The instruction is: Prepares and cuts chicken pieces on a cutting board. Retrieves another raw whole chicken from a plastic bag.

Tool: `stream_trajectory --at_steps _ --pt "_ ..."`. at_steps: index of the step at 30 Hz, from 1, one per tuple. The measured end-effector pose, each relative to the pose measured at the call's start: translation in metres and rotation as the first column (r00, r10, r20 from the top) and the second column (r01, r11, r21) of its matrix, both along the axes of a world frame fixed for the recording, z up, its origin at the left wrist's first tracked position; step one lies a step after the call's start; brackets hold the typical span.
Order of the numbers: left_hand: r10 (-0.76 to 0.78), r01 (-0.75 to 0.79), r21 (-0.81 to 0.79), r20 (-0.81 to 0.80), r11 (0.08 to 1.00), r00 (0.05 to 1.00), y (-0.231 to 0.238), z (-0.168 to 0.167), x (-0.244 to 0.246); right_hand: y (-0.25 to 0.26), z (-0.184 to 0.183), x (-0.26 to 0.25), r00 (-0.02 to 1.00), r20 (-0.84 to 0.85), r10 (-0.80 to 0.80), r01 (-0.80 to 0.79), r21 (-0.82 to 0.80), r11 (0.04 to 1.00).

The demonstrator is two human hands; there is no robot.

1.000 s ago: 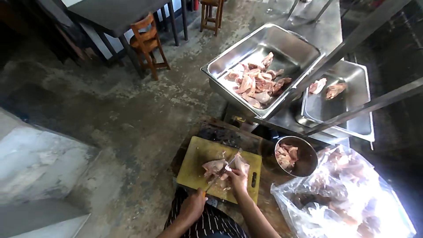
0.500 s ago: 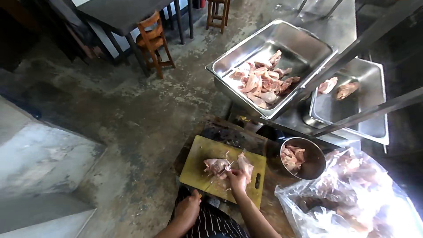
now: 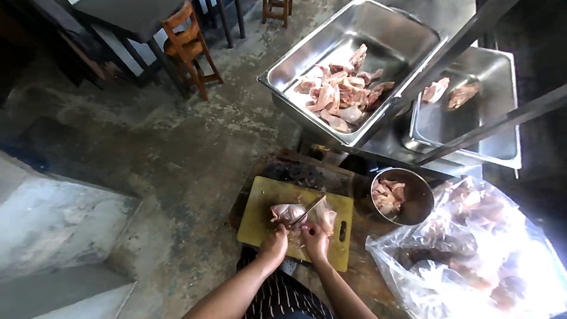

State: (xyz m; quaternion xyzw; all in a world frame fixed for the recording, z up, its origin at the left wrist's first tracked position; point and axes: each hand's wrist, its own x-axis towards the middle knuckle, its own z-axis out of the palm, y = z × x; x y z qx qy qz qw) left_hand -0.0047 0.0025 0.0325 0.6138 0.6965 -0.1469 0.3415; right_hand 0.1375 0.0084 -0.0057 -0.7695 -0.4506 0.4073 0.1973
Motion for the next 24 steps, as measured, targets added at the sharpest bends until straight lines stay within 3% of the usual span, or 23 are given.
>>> stream_trajectory --at_steps 3,7,10,15,21,24 --pt "-0.021 0.026 -0.058 0.081 0.998 0.996 0.016 -0.004 -0.016 -0.014 -0.028 0.012 0.977 -0.205 -0.060 0.067 0.029 0.997" --pt "0.017 -0.001 -0.078 0.208 0.997 0.978 0.022 -0.022 -0.031 -0.015 -0.048 0.018 0.874 -0.456 -0.167 0.185 -0.005 0.983" --pt "0.018 -0.003 -0.073 0.213 0.997 0.977 0.026 -0.021 -0.031 -0.007 -0.043 0.022 0.883 -0.456 -0.110 0.136 0.024 0.990" --pt "0.004 -0.004 0.003 0.123 1.000 0.992 0.012 -0.006 -0.020 0.003 -0.020 0.015 0.948 -0.317 -0.025 0.058 0.094 0.994" --pt "-0.027 0.007 0.164 0.116 0.986 0.993 0.009 0.001 -0.007 0.004 -0.024 0.014 0.955 -0.288 -0.074 0.099 0.075 0.992" --pt "-0.034 0.029 0.093 0.054 0.995 0.998 0.010 -0.014 -0.008 0.001 -0.027 0.014 0.934 -0.343 -0.098 0.141 0.103 0.985"
